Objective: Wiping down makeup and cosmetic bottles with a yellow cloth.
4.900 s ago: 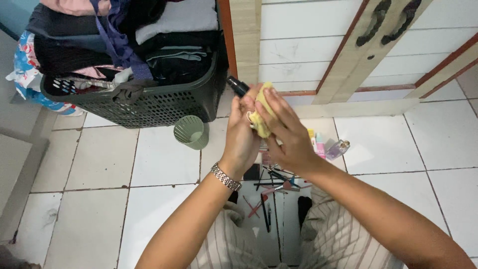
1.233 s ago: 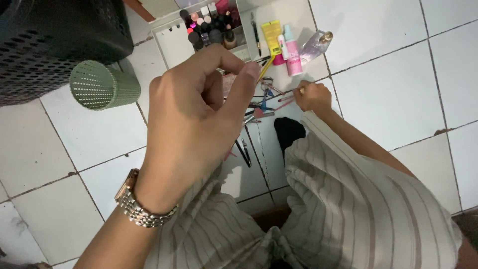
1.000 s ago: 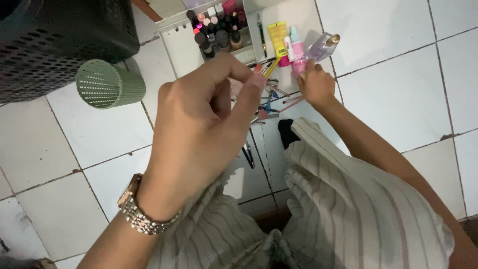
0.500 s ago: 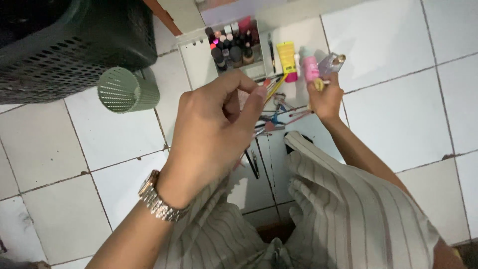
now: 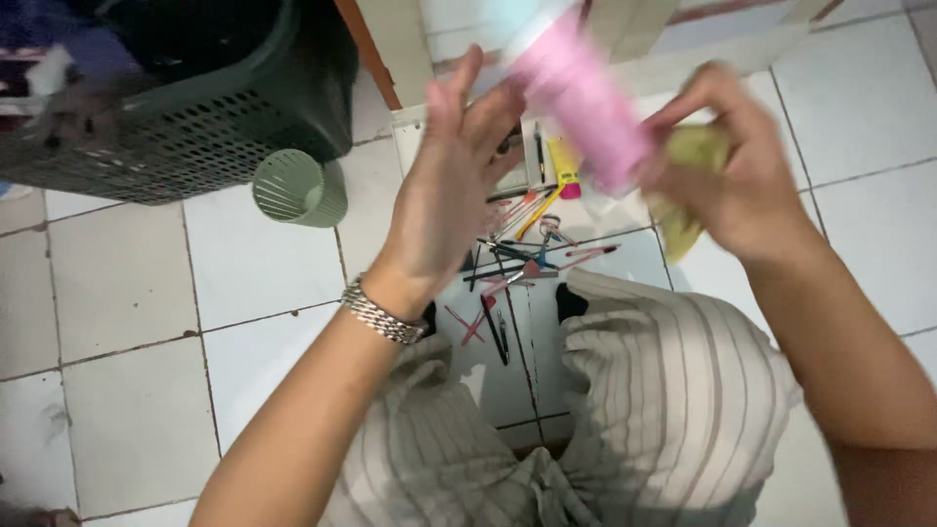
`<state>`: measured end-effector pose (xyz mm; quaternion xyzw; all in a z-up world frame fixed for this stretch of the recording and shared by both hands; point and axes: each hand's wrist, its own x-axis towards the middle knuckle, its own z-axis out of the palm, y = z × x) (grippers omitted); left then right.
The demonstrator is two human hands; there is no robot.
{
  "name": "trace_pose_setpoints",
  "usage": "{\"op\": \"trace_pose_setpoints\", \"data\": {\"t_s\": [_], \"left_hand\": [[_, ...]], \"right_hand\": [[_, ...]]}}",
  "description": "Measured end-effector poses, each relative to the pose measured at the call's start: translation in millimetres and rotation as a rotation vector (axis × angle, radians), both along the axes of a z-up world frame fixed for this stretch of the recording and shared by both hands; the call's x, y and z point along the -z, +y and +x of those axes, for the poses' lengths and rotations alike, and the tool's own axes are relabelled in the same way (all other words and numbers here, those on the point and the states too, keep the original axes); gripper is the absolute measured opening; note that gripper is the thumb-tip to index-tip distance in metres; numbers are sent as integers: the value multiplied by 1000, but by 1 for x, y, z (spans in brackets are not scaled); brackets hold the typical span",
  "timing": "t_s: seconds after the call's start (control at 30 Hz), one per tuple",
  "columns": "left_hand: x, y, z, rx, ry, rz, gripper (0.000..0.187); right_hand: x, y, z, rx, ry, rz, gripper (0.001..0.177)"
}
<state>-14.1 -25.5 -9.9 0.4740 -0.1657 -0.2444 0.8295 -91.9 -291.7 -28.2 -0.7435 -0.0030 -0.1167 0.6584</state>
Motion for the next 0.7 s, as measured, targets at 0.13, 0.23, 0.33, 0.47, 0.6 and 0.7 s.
{"op": "trace_pose_setpoints", "data": {"t_s": [0.13, 0.23, 0.33, 0.47, 0.6, 0.7], "left_hand": [[-19, 0, -23, -121, 173, -311, 53], [7, 9, -20, -138, 62, -243, 71], [-6, 13, -24, -28, 187, -287, 65], [-17, 9, -41, -61, 362, -330, 52], [-65, 2, -52, -161, 700, -257, 41], [7, 9, -13, -25, 311, -403, 47]], "right_hand": [[-76, 69, -15, -278, 155, -301, 39], [-108, 84, -20, -420, -243, -654, 35], [-123, 78, -21, -52, -324, -830, 28], [-100, 92, -10, 199, -682, -677, 36], [-82, 135, 2, 19, -821, -576, 20], [-53, 136, 1, -91, -852, -671, 22]]}}
